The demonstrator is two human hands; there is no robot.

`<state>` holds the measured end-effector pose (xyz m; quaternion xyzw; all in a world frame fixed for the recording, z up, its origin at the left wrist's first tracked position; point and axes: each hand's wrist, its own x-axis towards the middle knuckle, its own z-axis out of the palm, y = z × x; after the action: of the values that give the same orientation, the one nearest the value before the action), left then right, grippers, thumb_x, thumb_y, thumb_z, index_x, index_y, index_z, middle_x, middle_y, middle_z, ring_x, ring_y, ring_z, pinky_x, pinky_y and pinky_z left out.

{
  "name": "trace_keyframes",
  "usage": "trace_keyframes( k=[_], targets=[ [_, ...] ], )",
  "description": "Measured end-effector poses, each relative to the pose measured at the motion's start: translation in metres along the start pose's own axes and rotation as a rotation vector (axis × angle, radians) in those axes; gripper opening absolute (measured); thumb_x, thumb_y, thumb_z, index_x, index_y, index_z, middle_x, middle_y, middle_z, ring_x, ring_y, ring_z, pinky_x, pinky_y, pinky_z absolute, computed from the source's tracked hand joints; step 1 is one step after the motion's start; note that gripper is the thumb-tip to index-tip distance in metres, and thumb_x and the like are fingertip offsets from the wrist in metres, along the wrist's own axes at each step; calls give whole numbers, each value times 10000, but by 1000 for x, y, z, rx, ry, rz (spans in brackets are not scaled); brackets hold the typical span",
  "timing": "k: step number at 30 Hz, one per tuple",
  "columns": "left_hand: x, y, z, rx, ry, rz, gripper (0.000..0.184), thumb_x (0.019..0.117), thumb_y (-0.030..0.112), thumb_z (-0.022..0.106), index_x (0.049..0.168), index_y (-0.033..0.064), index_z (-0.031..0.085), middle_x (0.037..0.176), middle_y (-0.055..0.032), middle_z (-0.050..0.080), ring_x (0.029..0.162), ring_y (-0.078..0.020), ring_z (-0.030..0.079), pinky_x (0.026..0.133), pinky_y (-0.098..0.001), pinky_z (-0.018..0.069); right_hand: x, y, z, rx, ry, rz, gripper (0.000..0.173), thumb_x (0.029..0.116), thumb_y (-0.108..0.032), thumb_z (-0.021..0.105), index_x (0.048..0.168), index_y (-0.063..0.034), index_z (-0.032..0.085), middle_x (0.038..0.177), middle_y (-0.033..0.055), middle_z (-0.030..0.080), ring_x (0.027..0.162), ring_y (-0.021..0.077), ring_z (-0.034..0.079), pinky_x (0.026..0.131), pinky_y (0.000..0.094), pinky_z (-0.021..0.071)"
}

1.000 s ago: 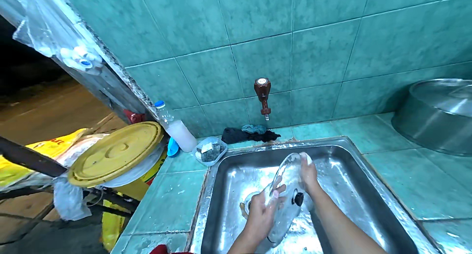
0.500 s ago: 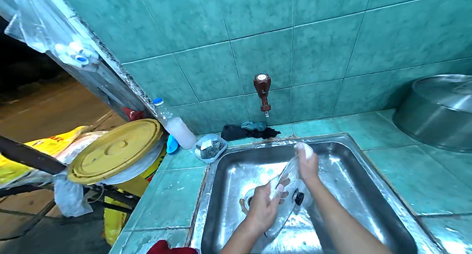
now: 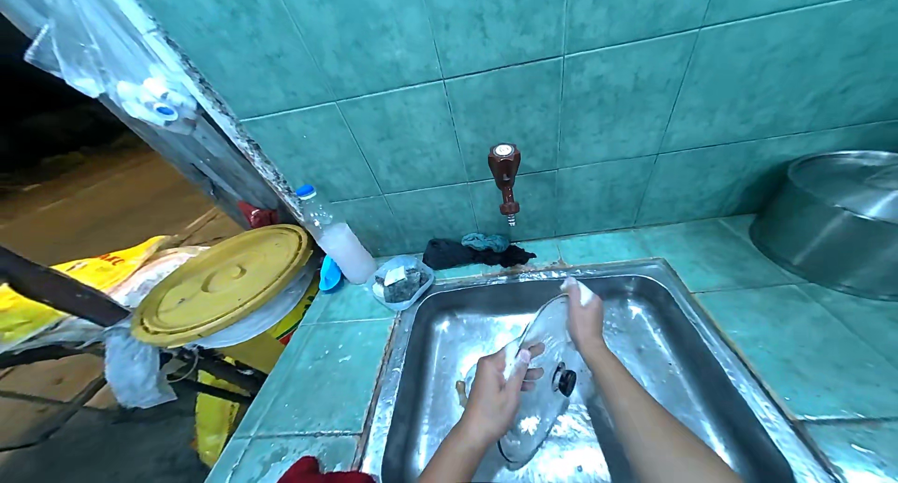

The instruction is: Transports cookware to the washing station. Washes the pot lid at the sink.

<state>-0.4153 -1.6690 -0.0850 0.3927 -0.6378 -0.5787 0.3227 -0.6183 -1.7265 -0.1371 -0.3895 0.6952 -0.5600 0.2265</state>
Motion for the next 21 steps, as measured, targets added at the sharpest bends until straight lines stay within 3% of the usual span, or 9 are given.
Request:
trace_keyframes(
  k=[3,6,8,10,13,16,18,20,21],
  targets=[
    [1,0,-2,-8,9,9,320,1089,147,412,1273,-25,609,1250,-92,726,962,-187,764,829,-340,646,0,-5,2,5,35,108,398,1095,-275,471,1100,51,701,992,238,698,982,362,666,923,562,491],
    [4,1,-2,10,5,3,316,1093,158,418,1251,-24,622,1239,-101,730,956,-187,765,826,-342,648,-25,-35,7,-2,18,-179,356,1029,-257,548,1026,56,715,969,213,711,969,348,685,914,569,524],
    [6,-2,1,5,28,-4,324,1089,164,430,1244,-52,617,1187,-129,725,936,-198,762,818,-348,657,-43,-49,15,-81,18,-412,440,970,-375,551,926,20,740,945,188,725,976,356,697,907,589,535],
    [6,-1,1,-12,48,-7,321,1089,158,434,1248,-56,612,1186,-141,726,929,-203,765,816,-345,658,-40,-44,20,-102,58,-481,513,959,-469,529,893,-9,745,915,167,729,951,340,705,882,574,544],
    [-6,-3,0,-20,60,-12,316,1089,149,432,1243,-59,612,1196,-140,721,928,-204,763,826,-346,654,-17,-18,6,-81,-34,-165,425,1041,-340,541,1054,41,729,994,235,721,990,387,693,915,614,521],
    [-15,-8,4,23,49,73,328,1073,152,456,1240,-78,618,1200,-164,718,942,-212,765,840,-355,652,-3,3,-3,52,17,409,517,1078,-386,503,1199,96,647,1155,308,655,1114,401,626,993,574,465],
    [-22,-13,5,243,11,269,351,1067,195,489,1152,-97,667,1098,-191,742,918,-218,766,845,-372,645,-7,6,-8,258,74,642,510,1087,-396,472,1208,83,601,1077,231,625,953,291,613,844,473,508],
    [-27,-17,7,536,28,616,372,1050,252,532,929,-54,706,787,-160,716,716,-223,722,693,-384,598,-14,2,-19,599,23,689,313,1097,-320,412,1020,-44,538,789,72,595,630,162,599,573,336,541],
    [-26,-20,5,627,4,781,354,1050,261,532,921,-13,717,763,-125,716,701,-209,718,681,-369,598,-17,-2,-33,776,-81,703,232,1074,-242,399,1039,-53,529,828,90,628,663,190,624,588,362,547]
  ],
)
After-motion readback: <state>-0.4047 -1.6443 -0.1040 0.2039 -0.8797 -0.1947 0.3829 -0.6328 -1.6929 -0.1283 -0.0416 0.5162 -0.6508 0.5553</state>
